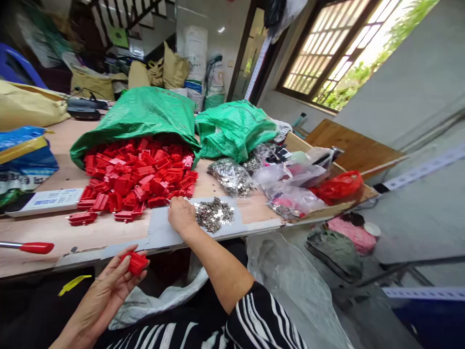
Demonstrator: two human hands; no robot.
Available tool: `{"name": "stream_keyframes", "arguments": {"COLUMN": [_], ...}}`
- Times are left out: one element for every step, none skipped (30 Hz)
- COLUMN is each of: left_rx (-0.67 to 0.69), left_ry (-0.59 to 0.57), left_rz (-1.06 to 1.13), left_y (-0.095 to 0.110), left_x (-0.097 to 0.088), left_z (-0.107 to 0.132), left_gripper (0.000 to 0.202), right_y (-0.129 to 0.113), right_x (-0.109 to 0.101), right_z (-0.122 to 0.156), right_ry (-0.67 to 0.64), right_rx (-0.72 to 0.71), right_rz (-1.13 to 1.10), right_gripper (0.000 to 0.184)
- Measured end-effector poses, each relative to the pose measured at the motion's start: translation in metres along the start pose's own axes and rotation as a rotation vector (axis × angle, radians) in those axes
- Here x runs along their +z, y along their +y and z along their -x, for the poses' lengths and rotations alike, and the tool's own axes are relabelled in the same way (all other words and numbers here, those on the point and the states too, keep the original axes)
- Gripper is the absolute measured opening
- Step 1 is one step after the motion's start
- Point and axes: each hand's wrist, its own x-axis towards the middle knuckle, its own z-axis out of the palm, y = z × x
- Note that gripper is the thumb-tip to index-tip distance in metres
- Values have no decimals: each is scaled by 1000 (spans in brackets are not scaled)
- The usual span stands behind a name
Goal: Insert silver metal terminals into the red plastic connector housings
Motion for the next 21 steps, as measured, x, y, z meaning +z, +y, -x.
{"name": "stream_keyframes", "arguments": {"left_rx": [2,4,1,-3,-7,-11,-9,-4,7,30,36,43,58,71,82,96,109,126,145,168,194], "left_ry": [-6,-11,-18,-24,-33,-43,-53,-68,-79,-84,-106,-126,-137,-138,-145,-149,-153,-157,-155,-150,-142], "left_rz": [-4,-5,-2,4,13,23,33,42,51,61,68,69,68,65,61,57,51,43,31,13,-9], "left_y": [1,2,3,4,5,5,5,5,5,5,5,5,5,5,6,6,6,5,5,4,3], "left_x": [-2,-3,-4,-4,-3,-2,0,3,5,8,11,14,16,18,20,21,22,23,23,24,24], "left_z": [0,0,0,-1,-1,-1,-1,-2,-2,-2,-2,-2,-2,-3,-3,-4,-4,-5,-6,-7,-8], "left_gripper": [42,44,46,48,50,52,52,53,53,52,52,52,52,51,50,49,48,46,44,42,42], "right_y": [1,2,3,6,9,12,15,19,22,25,27,28,29,29,28,27,25,22,20,17,14], "right_x": [0,-1,-1,-2,-3,-4,-5,-6,-7,-8,-9,-9,-9,-9,-9,-9,-9,-10,-11,-11,-12], "right_z": [1,3,4,6,7,9,11,13,16,19,21,24,27,30,34,38,42,47,52,57,62], "right_ry": [4,7,12,23,38,56,74,87,90,86,78,69,66,48,26,-2,-37,-79,-124,-170,-211], "right_rx": [6,12,17,14,3,-13,-34,-57,-78,-99,-124,-150,-166,-171,-169,-167,-166,-168,-172,-173,-173], "right_rz": [-13,-22,-36,-64,-107,-156,-208,-258,-287,-312,-340,-388,-496,-598,-694,-782,-852,-914,-969,-1017,-1055], "right_gripper": [16,17,17,17,16,15,13,12,12,12,12,13,13,12,10,8,8,8,9,10,10]}}
